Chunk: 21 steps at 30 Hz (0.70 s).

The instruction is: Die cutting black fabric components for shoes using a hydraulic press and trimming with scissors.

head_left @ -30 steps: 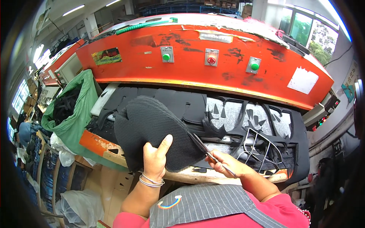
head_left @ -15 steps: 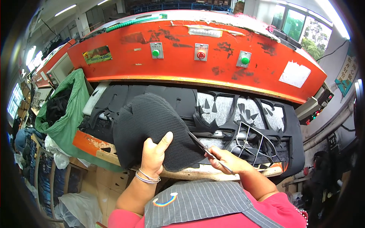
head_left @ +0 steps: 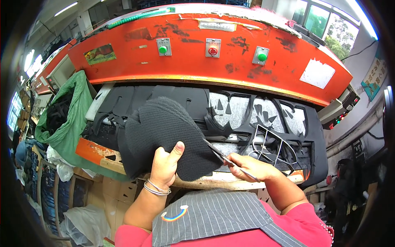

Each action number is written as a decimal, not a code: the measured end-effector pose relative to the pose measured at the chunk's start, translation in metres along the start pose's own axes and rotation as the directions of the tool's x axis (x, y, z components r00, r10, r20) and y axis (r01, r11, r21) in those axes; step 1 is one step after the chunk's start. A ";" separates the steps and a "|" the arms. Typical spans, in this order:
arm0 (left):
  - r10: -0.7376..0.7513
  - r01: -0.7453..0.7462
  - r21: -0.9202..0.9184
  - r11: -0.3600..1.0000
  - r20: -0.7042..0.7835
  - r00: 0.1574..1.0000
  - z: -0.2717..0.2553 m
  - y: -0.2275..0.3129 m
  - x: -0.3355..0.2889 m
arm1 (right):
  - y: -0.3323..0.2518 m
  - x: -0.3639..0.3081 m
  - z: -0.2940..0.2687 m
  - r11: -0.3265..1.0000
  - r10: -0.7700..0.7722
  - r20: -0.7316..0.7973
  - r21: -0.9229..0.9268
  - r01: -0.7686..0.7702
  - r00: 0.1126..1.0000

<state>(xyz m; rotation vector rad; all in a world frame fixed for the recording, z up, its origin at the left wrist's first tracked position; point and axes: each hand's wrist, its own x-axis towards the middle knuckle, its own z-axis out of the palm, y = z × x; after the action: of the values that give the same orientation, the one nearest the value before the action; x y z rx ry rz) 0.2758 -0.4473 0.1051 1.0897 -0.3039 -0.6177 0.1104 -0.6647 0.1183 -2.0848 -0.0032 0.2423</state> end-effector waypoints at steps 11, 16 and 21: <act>-0.003 0.005 0.092 0.996 -0.017 1.000 0.005 0.001 -0.001 | -0.019 -0.006 -0.015 0.987 0.087 0.082 -0.144 -0.075 0.993; -0.038 0.037 0.133 0.990 0.010 0.999 0.002 -0.009 -0.002 | -0.024 -0.012 -0.019 0.975 0.080 0.089 -0.215 -0.059 0.993; -0.076 0.069 0.180 0.981 0.032 0.997 0.003 -0.014 -0.005 | -0.025 -0.008 -0.017 0.993 0.060 0.082 -0.110 -0.051 0.995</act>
<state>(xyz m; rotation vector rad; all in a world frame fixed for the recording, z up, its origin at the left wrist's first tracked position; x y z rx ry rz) 0.2658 -0.4507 0.0946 1.2667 -0.3596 -0.6870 0.1077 -0.6675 0.1496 -2.1826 -0.0102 0.3720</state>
